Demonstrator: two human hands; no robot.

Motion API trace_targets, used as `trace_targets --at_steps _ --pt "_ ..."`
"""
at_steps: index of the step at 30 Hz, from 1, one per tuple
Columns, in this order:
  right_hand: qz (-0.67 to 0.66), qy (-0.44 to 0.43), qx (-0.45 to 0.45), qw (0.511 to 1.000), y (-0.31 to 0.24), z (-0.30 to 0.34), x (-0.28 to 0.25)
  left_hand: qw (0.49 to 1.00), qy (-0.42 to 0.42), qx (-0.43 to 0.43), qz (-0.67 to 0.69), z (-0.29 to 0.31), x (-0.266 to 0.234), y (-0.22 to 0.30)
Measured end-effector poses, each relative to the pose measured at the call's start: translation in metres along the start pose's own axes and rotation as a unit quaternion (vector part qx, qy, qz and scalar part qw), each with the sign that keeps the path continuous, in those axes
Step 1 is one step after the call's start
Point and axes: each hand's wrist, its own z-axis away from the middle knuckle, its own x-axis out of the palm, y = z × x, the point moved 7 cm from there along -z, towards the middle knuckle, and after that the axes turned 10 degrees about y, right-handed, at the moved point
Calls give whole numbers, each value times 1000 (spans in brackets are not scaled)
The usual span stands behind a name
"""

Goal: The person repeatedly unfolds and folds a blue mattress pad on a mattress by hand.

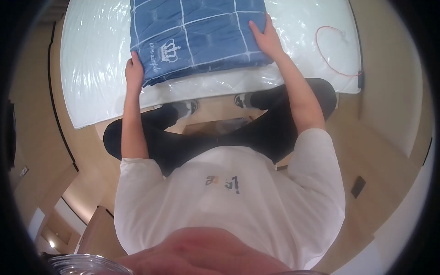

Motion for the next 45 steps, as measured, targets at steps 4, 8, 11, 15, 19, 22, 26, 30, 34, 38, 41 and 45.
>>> trace_targets --at_steps 4,8,11,15,19,22,26,30,34,38,41,45 --pt "16 39 -43 998 1 -27 2 944 217 220 -114 40 -14 80" --pt "40 15 -46 998 -21 -5 -7 944 119 110 -288 22 -11 20" --pt "51 51 -70 995 -20 -26 -27 953 98 92 -272 -3 11 36" --pt "72 37 -44 996 -8 -20 -27 969 100 135 -180 -24 13 37" --pt "80 39 -44 995 -19 -21 -28 979 90 146 -110 -71 23 47" --pt "79 43 -53 995 -22 -20 -29 993 38 115 6 -92 36 68" --pt "42 33 -57 997 -25 -21 -23 996 59 65 14 -106 41 66" --pt "59 45 -31 997 3 -21 -32 976 151 122 -101 -82 53 84" --pt "63 46 -73 994 -13 -27 -27 981 120 61 -137 -91 38 52" --pt "96 92 -70 989 -5 -25 -28 981 77 91 -151 -79 44 45" --pt "144 167 -173 960 -30 -22 -30 983 47 76 -163 -65 38 34" --pt "217 162 -351 896 -61 0 -24 972 -7 81 -220 -38 46 43"
